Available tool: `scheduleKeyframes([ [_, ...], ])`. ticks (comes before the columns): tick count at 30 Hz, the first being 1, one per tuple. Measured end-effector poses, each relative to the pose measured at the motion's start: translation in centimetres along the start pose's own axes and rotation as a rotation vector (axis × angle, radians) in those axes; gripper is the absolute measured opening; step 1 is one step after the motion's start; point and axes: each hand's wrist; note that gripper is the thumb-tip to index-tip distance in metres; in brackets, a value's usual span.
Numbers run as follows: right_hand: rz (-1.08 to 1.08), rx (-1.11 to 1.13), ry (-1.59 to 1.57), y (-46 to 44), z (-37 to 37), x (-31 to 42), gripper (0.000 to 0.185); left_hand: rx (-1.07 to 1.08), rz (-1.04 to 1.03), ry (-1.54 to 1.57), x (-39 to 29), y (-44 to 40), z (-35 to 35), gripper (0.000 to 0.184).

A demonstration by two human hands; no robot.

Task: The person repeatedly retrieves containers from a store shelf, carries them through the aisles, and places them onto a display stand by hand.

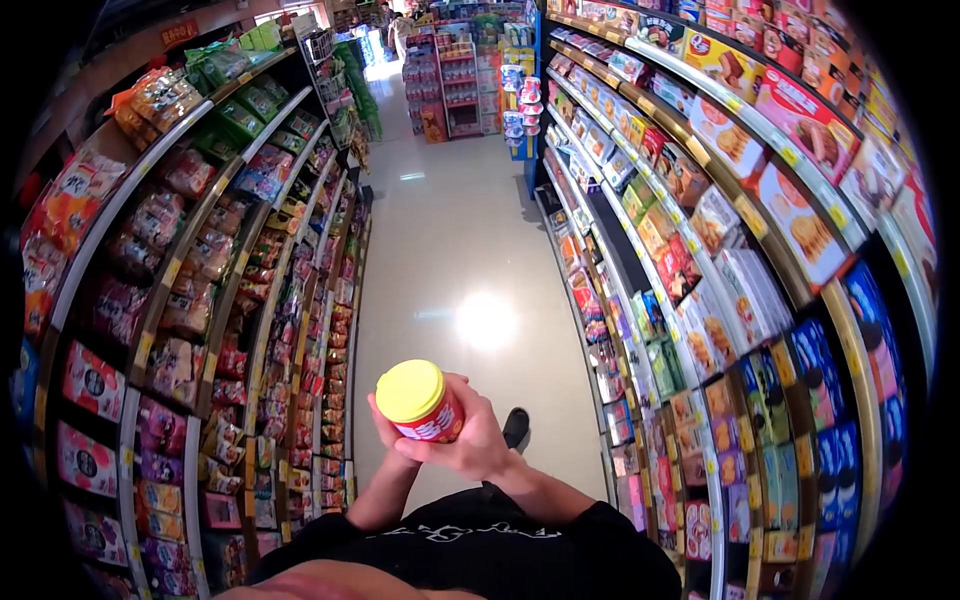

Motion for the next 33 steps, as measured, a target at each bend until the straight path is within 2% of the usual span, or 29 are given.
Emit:
scheduleKeyframes([
  [10,0.022,-0.028,-0.167,-22.4,14.1,-4.6,0.065,-0.039,-0.047,-0.127,1.6,-27.1,-1.0,0.066],
  [16,-0.150,-0.185,-0.297,-31.7,19.8,-7.9,0.057,-0.315,0.048,0.105,6.4,-38.3,2.0,0.053],
  [18,-0.274,-0.235,-0.384,-34.8,21.8,-10.9,0.055,-0.247,0.144,0.278,7.9,-42.2,4.5,0.049],
  [19,-0.225,-0.216,-0.354,-36.3,22.7,-12.8,0.048,-0.284,0.171,0.286,8.5,-44.2,5.6,0.049],
  [20,-0.210,-0.247,-0.410,-38.1,23.5,-14.2,0.049,-0.322,0.201,0.295,9.0,-46.2,6.6,0.050],
  [22,-0.164,-0.308,-0.519,-42.3,25.0,-16.7,0.054,-0.266,0.218,0.360,9.4,-50.8,8.6,0.049],
  [23,-0.156,-0.333,-0.452,-44.7,25.7,-18.3,0.062,-0.234,0.224,0.394,9.5,-53.5,9.6,0.049],
  [26,-0.135,-0.335,-0.541,-52.7,28.2,-19.9,0.063,-0.189,0.230,0.379,10.0,-61.8,12.9,0.049],
  [27,-0.143,-0.350,-0.537,-56.1,29.1,-20.3,0.066,-0.280,0.232,0.388,9.5,-65.0,12.6,0.049],
  [28,-0.194,-0.377,-0.621,-59.0,30.2,-21.4,0.062,-0.338,0.267,0.400,8.9,-68.2,12.3,0.051],
  [31,-0.302,-0.426,-0.578,-67.4,33.6,-23.9,0.062,-0.229,0.337,0.406,9.0,-77.0,15.0,0.052],
  [33,-0.359,-0.433,-0.663,-71.8,35.4,-24.7,0.066,-0.311,0.396,0.335,9.3,-81.8,16.2,0.050],
])
Point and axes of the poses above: each hand's wrist, its own y-axis away from the middle knuckle, its own z-axis out of the back of the hand, x = y × z, and after that the axes turned 6 degrees about y, right-handed
